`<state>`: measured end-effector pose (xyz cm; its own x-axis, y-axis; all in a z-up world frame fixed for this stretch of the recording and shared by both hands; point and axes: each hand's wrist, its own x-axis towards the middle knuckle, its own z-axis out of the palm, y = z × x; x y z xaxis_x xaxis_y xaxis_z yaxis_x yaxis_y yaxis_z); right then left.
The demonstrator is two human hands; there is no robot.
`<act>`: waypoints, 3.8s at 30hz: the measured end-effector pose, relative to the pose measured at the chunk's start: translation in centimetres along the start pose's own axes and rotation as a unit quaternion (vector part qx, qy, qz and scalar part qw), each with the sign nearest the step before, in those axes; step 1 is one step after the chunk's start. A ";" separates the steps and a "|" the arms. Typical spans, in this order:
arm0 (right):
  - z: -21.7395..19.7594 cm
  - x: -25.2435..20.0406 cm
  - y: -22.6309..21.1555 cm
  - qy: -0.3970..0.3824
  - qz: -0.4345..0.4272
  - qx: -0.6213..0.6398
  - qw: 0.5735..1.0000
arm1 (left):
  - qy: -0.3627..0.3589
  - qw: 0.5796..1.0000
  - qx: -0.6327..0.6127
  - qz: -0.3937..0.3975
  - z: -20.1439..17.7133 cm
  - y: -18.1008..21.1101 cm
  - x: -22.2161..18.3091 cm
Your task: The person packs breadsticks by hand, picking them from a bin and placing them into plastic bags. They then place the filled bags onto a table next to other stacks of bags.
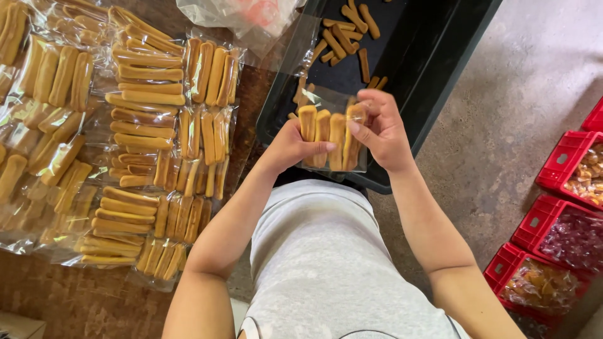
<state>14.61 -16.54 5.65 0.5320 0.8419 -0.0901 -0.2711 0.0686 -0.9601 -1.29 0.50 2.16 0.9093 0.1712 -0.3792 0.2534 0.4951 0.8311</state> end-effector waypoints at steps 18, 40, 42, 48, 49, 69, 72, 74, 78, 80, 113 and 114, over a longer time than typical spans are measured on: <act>-2.2 2.7 -4.9 -0.021 -0.043 -0.280 0.959 | -0.072 0.995 0.074 0.005 -0.2 1.0 -0.9; 3.3 1.5 0.4 0.056 -0.007 -0.132 0.990 | 0.029 0.997 -0.029 0.067 -2.4 -1.6 -2.3; 4.0 1.5 0.2 0.038 -0.014 -0.168 0.985 | 0.041 0.996 -0.018 0.082 -2.7 -1.3 -2.9; 5.8 1.7 0.6 -0.067 -0.013 -0.221 0.973 | 0.099 0.985 0.039 0.139 -2.6 -1.6 -4.5; 6.1 1.9 0.7 -0.091 -0.010 -0.225 0.970 | 0.122 0.983 0.042 0.130 -2.6 -2.0 -4.6; 1.6 1.4 5.2 0.043 0.127 -0.082 0.988 | 0.837 0.439 0.061 0.320 -34.4 2.7 -30.0; 0.4 0.5 6.8 0.054 0.155 -0.082 0.983 | 0.796 0.493 0.121 0.330 -30.8 -0.1 -26.8; -0.3 0.3 8.5 0.061 0.183 -0.095 0.977 | 0.774 0.547 0.133 0.291 -26.1 -1.5 -21.9; -1.0 1.5 12.8 0.091 0.240 -0.108 0.960 | 0.624 0.703 0.093 0.328 -18.3 -1.5 -12.1; -0.9 4.1 14.9 0.116 0.248 -0.074 0.959 | 0.562 0.773 0.079 0.283 -14.7 -2.1 -8.3; -8.1 -1.4 9.1 0.105 0.167 0.292 0.936 | 0.128 0.991 -0.014 -0.041 -1.1 -10.7 -0.4; -7.8 -1.2 9.0 0.134 0.175 0.235 0.947 | 0.174 0.983 0.043 -0.048 -1.0 -10.5 -0.2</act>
<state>17.78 -21.11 -4.91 0.5102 0.6955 -0.5059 -0.7619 0.0927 -0.6410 -4.49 -3.89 -6.93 0.7154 0.4163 -0.5611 0.3724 0.4524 0.8104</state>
